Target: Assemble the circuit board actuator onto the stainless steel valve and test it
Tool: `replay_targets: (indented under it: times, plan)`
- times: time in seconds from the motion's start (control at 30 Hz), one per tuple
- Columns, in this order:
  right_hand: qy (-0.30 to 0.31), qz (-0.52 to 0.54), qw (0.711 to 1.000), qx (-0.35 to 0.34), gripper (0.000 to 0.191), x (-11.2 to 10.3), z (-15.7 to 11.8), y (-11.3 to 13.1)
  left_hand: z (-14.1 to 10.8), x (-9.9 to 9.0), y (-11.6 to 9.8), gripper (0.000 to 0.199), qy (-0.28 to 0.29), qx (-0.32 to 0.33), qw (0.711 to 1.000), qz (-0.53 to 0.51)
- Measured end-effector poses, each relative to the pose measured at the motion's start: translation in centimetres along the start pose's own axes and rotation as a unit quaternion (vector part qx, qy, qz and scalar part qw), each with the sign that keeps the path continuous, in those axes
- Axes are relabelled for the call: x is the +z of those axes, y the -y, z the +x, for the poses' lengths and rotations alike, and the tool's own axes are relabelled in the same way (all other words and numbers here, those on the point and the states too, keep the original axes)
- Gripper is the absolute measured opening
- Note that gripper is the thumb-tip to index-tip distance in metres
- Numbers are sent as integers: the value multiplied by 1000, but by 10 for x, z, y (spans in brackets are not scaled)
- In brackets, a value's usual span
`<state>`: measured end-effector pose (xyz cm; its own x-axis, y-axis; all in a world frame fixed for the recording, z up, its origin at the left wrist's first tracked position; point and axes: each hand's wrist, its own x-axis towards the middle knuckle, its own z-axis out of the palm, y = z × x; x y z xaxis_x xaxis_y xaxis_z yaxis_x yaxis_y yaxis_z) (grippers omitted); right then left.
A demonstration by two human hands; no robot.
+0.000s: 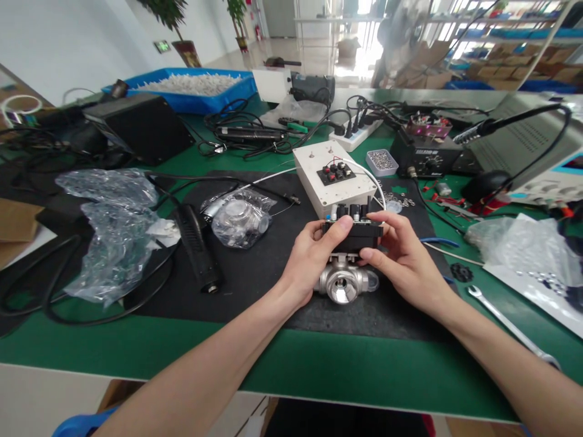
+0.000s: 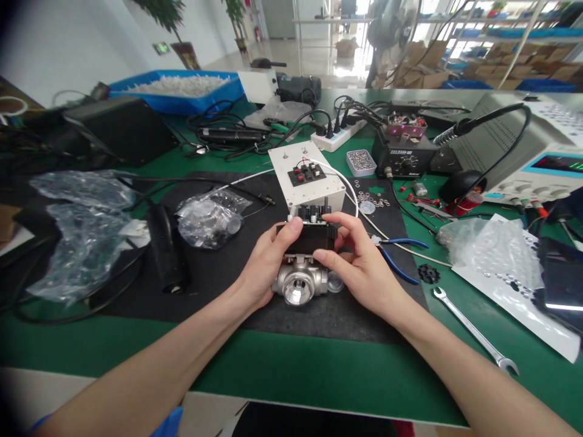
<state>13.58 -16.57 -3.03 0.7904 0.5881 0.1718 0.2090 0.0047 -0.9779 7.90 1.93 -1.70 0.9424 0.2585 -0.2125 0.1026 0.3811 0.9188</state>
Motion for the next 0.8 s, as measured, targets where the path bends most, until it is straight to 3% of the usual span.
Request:
replay_targets:
  times: [0.8]
  plan:
    - [-5,2,1000,4,55,-1,0,0,-1,1,0,69,-2,10,1000,5]
